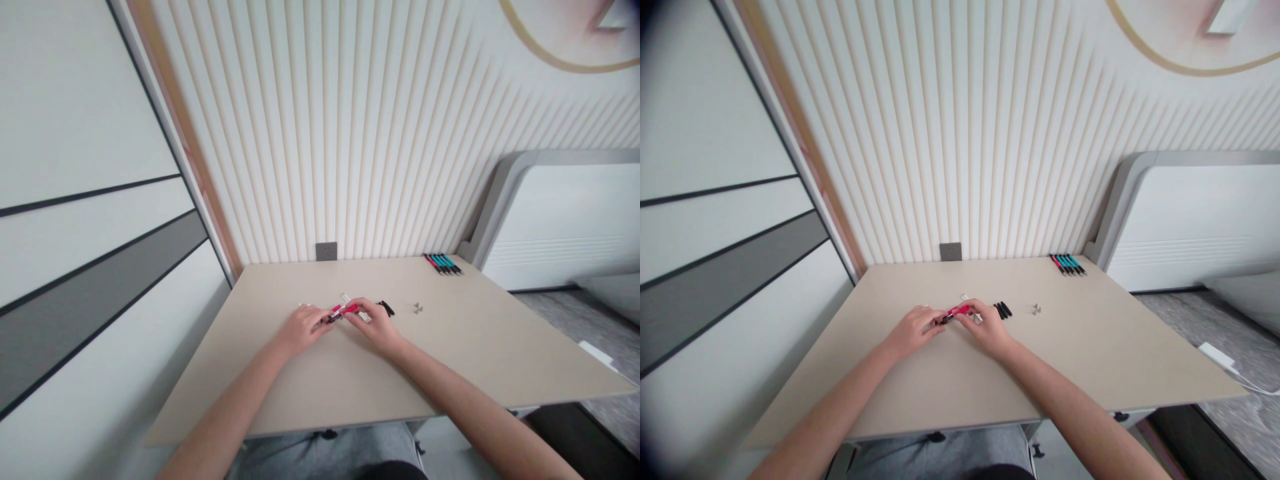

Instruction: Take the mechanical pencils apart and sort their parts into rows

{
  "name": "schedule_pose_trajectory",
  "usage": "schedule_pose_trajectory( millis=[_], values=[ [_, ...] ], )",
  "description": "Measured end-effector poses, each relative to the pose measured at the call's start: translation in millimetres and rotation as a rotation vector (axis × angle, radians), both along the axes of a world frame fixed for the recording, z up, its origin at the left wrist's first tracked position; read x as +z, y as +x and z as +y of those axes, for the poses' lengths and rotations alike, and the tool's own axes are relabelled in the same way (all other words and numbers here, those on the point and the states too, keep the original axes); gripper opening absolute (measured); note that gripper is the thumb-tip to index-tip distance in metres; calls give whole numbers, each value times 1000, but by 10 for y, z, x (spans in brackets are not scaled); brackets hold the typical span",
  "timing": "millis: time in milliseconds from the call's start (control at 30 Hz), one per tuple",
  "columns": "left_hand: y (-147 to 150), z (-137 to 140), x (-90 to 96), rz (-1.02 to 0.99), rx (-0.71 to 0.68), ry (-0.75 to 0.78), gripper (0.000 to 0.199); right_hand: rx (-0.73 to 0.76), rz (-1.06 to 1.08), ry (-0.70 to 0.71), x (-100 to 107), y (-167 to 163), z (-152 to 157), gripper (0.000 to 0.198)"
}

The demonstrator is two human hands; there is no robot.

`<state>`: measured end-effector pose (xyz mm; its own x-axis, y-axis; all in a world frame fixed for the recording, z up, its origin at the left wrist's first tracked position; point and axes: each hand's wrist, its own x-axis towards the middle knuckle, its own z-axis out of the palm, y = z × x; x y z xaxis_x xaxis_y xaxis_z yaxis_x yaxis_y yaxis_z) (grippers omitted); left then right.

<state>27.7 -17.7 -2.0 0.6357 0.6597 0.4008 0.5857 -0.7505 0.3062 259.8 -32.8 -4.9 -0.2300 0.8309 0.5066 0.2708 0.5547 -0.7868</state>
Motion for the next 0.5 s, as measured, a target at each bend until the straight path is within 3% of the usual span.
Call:
schedule_pose_trajectory(
  millis=[100, 200, 500],
  values=[
    [-6, 18, -3, 30, 3, 30, 19, 8, -31, -8, -37, -2, 31, 20],
    [-38, 31, 30, 38, 56, 82, 21, -96, -127, 15, -88, 57, 103, 24],
    [-268, 151, 44, -100, 265, 73, 19, -303, -679, 147, -168, 338, 241, 13]
  ],
)
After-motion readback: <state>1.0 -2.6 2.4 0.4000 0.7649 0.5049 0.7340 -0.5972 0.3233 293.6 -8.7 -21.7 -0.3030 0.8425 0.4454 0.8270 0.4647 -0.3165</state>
